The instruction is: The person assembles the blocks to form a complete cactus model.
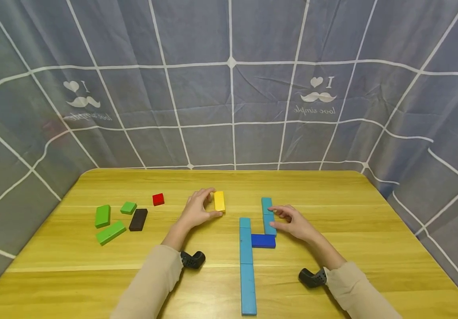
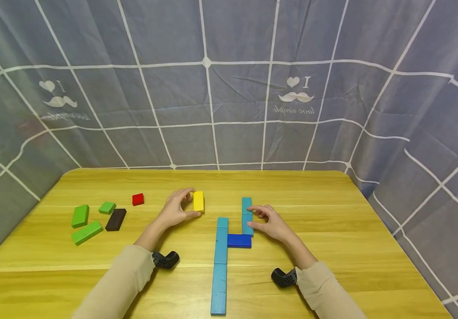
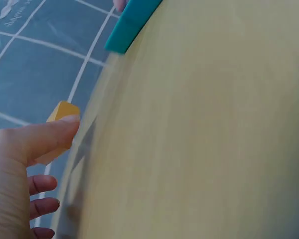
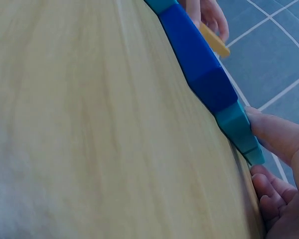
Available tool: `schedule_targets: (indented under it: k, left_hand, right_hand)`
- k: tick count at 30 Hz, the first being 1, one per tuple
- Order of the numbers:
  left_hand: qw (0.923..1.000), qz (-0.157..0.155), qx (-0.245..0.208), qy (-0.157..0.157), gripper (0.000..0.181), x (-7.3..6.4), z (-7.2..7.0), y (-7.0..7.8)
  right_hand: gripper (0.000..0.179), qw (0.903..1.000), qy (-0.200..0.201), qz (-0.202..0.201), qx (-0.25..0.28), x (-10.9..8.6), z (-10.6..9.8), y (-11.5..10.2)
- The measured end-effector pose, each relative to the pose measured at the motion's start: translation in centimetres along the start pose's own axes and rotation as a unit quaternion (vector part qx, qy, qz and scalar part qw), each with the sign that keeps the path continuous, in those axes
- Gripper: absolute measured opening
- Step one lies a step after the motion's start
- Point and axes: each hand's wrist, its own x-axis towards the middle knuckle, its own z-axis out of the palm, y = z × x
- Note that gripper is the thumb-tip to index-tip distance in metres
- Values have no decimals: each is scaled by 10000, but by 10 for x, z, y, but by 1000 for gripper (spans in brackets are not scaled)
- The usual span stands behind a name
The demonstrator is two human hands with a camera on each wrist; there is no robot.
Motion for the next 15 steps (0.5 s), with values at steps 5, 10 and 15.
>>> schedule_targets:
  k: [5,10,15]
  left_hand:
    - [9999,-101,61,-57,72,11,19,12]
    - [9998,26,128,-123,71,20,33,22]
    - [9993,140,297,-197,69,26,42,26]
  right_hand:
    - [42,10000,18,-22,-23,0,1,-1]
    - [42,10000,25,-39,-29,0,0,0]
    - [42,10000,22,-46,-55,0,0,1]
